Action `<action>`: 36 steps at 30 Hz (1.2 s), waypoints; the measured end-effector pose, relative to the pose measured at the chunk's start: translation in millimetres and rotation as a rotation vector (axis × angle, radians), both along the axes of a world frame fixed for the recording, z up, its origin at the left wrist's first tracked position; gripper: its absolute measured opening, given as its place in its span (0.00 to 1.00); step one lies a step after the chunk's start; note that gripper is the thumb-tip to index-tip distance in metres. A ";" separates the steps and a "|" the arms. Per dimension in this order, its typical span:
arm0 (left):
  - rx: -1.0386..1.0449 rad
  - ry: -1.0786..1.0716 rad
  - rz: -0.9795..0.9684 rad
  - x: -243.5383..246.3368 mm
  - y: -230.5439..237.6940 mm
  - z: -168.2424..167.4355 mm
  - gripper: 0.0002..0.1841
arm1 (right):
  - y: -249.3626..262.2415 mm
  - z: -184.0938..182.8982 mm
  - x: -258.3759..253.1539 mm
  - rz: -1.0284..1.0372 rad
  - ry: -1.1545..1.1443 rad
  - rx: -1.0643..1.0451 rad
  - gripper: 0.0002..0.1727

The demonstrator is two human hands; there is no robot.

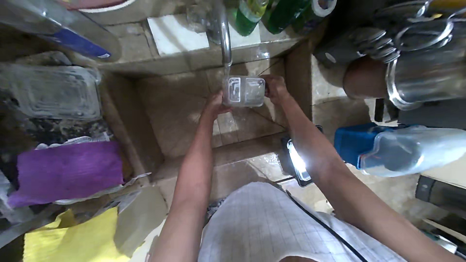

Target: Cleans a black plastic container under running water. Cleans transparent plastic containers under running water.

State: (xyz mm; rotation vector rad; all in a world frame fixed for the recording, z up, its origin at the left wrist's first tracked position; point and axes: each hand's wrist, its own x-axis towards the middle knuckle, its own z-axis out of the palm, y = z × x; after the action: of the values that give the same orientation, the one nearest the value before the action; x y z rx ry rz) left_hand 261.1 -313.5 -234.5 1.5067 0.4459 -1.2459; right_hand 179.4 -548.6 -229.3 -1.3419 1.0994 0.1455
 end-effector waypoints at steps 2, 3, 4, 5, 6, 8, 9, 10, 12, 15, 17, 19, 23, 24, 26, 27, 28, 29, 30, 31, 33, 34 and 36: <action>0.024 0.000 0.029 0.4 5.2 -5.5 0.29 | 7.5 -6.6 4.3 -0.013 0.013 -0.003 0.11; 0.029 -0.004 0.055 0.3 10.9 -10.8 0.28 | 13.1 -10.1 7.3 -0.014 0.011 0.003 0.10; 0.039 -0.008 0.092 0.2 17.7 -17.5 0.27 | 20.1 -10.1 11.2 -0.006 0.009 0.025 0.09; 0.048 -0.004 0.123 0.5 25.5 -23.3 0.27 | 28.2 -8.4 16.1 0.010 0.012 0.044 0.09; 0.065 0.003 0.163 -0.1 33.3 -27.4 0.27 | 36.2 -6.7 20.6 0.027 0.011 0.068 0.08; 0.112 0.025 0.244 -0.8 47.9 -30.2 0.24 | 52.0 -1.8 29.8 0.059 0.009 0.102 0.09; 0.131 0.027 0.279 -1.3 53.8 -28.6 0.23 | 58.3 -2.5 32.9 0.082 -0.003 0.113 0.10; 0.135 0.030 0.305 -1.3 60.1 -29.9 0.22 | 63.5 -4.9 35.9 0.096 -0.019 0.129 0.10; 0.154 0.027 0.338 -1.4 67.8 -34.0 0.21 | 72.2 -8.1 41.0 0.083 -0.052 0.163 0.10; 0.152 0.026 0.370 -2.0 67.6 -27.8 0.20 | 75.4 -5.0 45.0 0.068 -0.029 0.160 0.10; 0.106 0.007 0.364 -2.0 59.6 -14.8 0.19 | 67.4 -3.6 42.4 0.086 -0.002 0.115 0.10; 0.031 -0.017 0.360 -1.5 47.6 -5.5 0.18 | 52.1 -5.6 34.5 0.069 0.020 0.066 0.09; -0.153 -0.047 0.334 -1.2 24.2 3.4 0.15 | 23.0 -13.1 11.7 -0.017 0.082 0.058 0.09; -0.183 -0.051 0.317 -1.2 20.2 4.2 0.16 | 20.5 -11.8 7.7 -0.031 0.119 0.060 0.09; -0.222 -0.056 0.286 -0.9 14.5 7.1 0.18 | 19.9 -11.0 1.1 -0.053 0.174 0.060 0.10; -0.218 -0.061 0.274 -0.6 12.8 10.0 0.19 | 21.5 -10.8 -1.2 -0.066 0.196 0.063 0.11; -0.210 -0.067 0.260 -0.4 12.0 14.0 0.19 | 23.7 -12.1 -2.6 -0.080 0.215 0.069 0.12; -0.208 -0.078 0.251 -0.9 12.3 18.3 0.19 | 25.0 -13.5 -3.8 -0.083 0.229 0.093 0.16; -0.216 -0.089 0.248 -1.9 13.5 20.1 0.19 | 24.5 -16.8 -5.0 -0.086 0.228 0.138 0.21; -0.234 -0.095 0.236 -3.2 16.0 21.2 0.19 | 24.2 -21.3 -5.9 -0.085 0.204 0.183 0.26; -0.248 -0.123 0.182 -6.3 23.1 22.6 0.21 | 27.6 -20.9 -4.4 -0.053 0.190 0.255 0.35; -0.241 -0.148 0.143 -7.4 26.7 21.7 0.21 | 29.7 -19.1 -3.0 -0.028 0.191 0.278 0.36; -0.197 -0.180 0.083 -8.0 35.5 17.9 0.20 | 34.0 -19.1 -1.1 -0.001 0.179 0.307 0.35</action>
State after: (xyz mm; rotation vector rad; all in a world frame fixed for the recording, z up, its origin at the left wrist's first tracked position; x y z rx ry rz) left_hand 253.1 -277.9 -216.6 1.4036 0.2564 -1.0470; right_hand 178.3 -514.6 -248.4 -1.0669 1.1741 0.4239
